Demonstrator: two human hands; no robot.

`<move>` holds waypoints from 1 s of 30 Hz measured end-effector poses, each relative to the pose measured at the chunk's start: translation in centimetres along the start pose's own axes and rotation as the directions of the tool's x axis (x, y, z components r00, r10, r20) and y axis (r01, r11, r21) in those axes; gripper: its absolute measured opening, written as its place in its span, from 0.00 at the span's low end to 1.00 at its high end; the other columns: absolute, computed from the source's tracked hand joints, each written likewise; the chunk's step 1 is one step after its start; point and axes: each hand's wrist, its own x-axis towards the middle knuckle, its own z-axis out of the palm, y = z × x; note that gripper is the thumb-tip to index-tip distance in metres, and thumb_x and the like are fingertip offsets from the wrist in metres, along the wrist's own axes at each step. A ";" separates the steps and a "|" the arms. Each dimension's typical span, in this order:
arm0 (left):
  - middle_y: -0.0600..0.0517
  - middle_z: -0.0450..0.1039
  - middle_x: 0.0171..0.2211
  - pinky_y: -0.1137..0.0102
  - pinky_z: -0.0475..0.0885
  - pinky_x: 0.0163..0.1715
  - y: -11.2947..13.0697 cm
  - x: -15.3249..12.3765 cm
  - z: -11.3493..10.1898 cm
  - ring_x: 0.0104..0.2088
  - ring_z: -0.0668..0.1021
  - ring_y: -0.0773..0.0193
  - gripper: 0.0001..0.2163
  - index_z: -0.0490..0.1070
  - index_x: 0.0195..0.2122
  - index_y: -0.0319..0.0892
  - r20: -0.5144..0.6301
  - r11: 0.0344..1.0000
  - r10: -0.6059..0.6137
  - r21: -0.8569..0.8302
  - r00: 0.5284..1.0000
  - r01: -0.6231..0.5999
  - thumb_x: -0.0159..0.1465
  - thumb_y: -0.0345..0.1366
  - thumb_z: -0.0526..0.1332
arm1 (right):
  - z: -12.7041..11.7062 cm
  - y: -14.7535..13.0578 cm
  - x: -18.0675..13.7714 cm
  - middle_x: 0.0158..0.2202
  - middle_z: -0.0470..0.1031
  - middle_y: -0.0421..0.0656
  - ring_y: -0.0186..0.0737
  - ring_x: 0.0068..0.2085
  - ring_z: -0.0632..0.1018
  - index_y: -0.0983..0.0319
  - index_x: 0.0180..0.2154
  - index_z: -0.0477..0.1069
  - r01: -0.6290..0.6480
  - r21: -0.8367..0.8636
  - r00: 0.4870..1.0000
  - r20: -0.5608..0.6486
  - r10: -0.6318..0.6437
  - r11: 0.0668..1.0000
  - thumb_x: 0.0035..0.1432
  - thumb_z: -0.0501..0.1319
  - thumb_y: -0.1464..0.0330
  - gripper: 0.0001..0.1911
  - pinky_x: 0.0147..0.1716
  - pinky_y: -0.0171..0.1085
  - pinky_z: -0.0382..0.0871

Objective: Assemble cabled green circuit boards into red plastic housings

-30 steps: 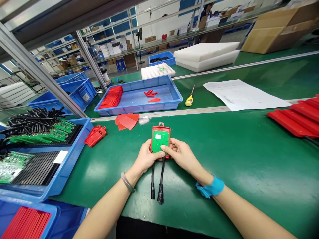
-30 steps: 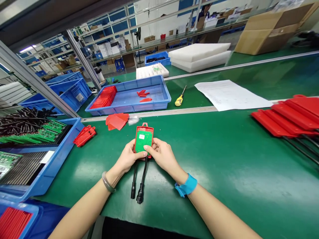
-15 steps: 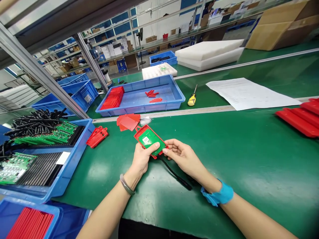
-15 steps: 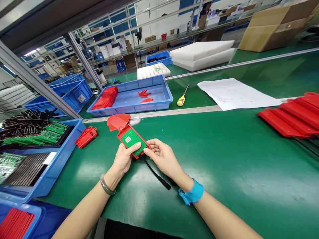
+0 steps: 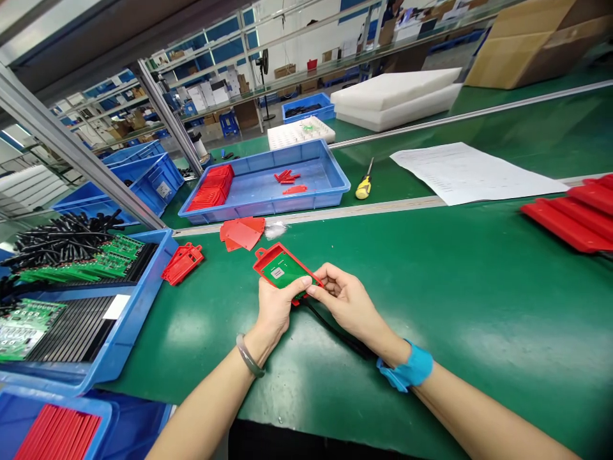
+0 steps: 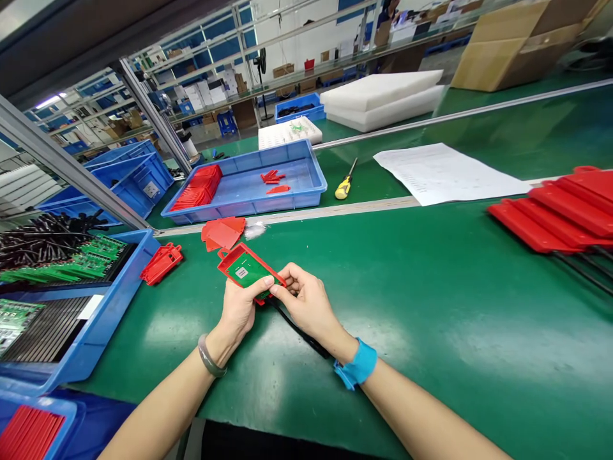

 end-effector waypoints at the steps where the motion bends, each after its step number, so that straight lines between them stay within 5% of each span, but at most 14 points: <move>1: 0.58 0.70 0.22 0.75 0.67 0.26 0.0 -0.1 0.1 0.23 0.70 0.72 0.09 0.69 0.25 0.38 -0.010 1.000 0.018 0.003 1.000 -0.018 0.46 0.29 0.70 | 0.1 -0.1 0.0 0.24 0.67 0.37 0.33 0.26 0.69 0.61 0.27 0.64 0.001 0.000 1.000 -0.021 -0.001 1.000 0.50 0.63 0.63 0.10 0.27 0.32 0.64; 9: 0.58 0.69 0.20 0.74 0.66 0.26 -0.1 -0.2 0.4 0.22 0.70 0.71 0.09 0.69 0.22 0.39 -0.061 0.998 0.027 0.060 0.998 -0.024 0.45 0.31 0.70 | 0.5 0.6 -0.1 0.23 0.67 0.37 0.34 0.25 0.69 0.60 0.26 0.64 -0.020 0.010 0.997 -0.075 0.021 1.000 0.49 0.64 0.61 0.12 0.25 0.33 0.65; 18: 0.54 0.74 0.27 0.73 0.68 0.33 -0.3 0.9 -0.4 0.27 0.73 0.70 0.10 0.72 0.29 0.37 -0.056 0.995 -0.095 -0.044 0.994 0.092 0.50 0.37 0.68 | 0.0 0.8 0.4 0.36 0.75 0.41 0.38 0.39 0.76 0.61 0.38 0.68 -0.182 0.217 0.977 0.147 0.152 0.959 0.44 0.69 0.65 0.18 0.42 0.38 0.70; 30: 0.53 0.74 0.26 0.71 0.69 0.31 -0.3 0.7 -0.9 0.25 0.73 0.69 0.12 0.73 0.30 0.36 -0.065 0.992 -0.111 -0.062 0.992 0.107 0.48 0.38 0.70 | 0.3 2.2 0.1 0.32 0.71 0.40 0.39 0.33 0.73 0.59 0.41 0.61 -0.019 -0.235 0.994 0.100 0.043 0.972 0.46 0.68 0.62 0.23 0.29 0.36 0.70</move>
